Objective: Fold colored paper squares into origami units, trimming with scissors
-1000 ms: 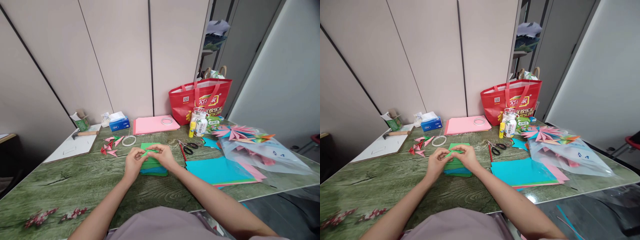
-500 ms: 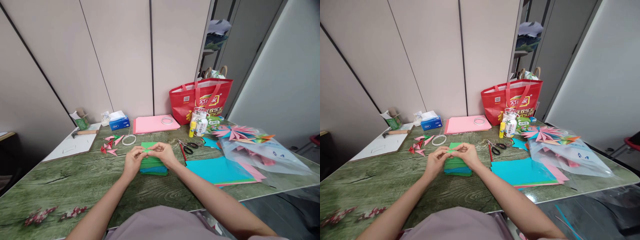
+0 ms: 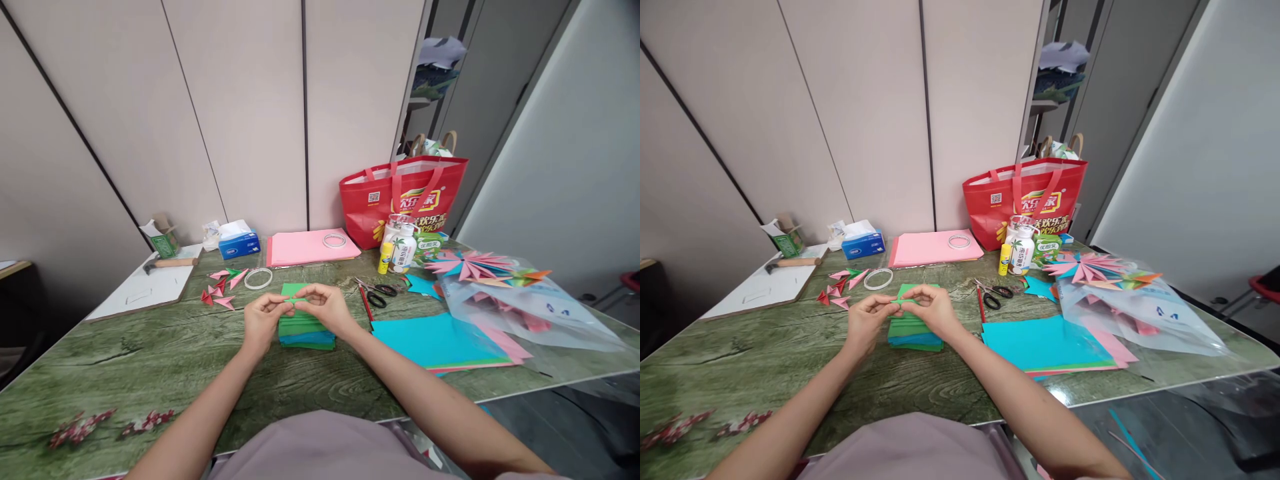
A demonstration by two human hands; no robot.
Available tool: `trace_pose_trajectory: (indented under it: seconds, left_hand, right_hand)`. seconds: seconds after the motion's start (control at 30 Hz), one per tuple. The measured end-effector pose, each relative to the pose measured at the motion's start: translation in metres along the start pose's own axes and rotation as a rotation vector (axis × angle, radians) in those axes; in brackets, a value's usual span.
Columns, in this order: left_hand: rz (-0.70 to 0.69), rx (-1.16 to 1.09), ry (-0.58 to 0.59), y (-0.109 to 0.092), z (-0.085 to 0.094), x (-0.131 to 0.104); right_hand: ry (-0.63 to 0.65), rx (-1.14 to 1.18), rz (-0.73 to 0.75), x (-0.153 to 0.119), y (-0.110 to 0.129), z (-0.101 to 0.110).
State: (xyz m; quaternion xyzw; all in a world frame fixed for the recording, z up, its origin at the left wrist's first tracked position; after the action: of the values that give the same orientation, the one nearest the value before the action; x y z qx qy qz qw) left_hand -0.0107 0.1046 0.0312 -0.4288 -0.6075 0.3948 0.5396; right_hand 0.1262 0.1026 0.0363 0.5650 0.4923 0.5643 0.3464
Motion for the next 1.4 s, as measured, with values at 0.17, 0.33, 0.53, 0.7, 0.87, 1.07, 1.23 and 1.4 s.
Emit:
trace_pose_trajectory:
  seconds: [0.17,0.33,0.53,0.7,0.87,1.07,1.23,1.4]
  left_hand:
    - [-0.011,0.001,0.048,-0.001,-0.005,0.000]
    - [-0.040,0.036,-0.006,-0.008,-0.001,-0.001]
    - [-0.216,0.071,0.022,-0.024,-0.001,-0.003]
    - [-0.204,0.065,0.023,-0.022,0.000,-0.003]
    - [-0.075,-0.005,-0.010,-0.010,0.003,0.000]
    - [-0.237,0.177,0.063,-0.026,-0.004,-0.004]
    - [-0.327,0.212,0.117,-0.038,-0.013,-0.012]
    - [-0.377,0.277,0.141,-0.047,-0.017,-0.017]
  right_hand:
    - [-0.021,0.015,-0.058,0.002,-0.006,0.004]
    - [-0.046,0.019,-0.025,0.003,-0.001,0.008]
    - [-0.005,-0.014,0.069,0.003,0.009,0.004]
    - [0.033,-0.032,0.072,0.002,0.007,0.001]
    - [0.088,-0.136,0.233,-0.005,0.024,-0.004]
    - [0.126,-0.037,0.103,0.000,0.017,-0.007]
    - [0.167,0.054,-0.001,0.000,0.005,-0.012]
    - [0.166,0.030,0.015,0.000,0.008,-0.008]
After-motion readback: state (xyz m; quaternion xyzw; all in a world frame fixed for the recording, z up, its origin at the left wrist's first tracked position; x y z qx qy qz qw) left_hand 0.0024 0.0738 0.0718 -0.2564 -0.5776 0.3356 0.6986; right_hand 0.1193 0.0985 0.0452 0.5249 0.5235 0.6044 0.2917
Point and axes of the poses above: each hand's wrist, its own x-axis towards the middle knuckle, its own z-axis out of the back of the hand, y = z × x, the point moved 10 cm from there along x, towards the middle knuckle, and after that the axes turned 4 degrees about -z, right-handed, at the moved point
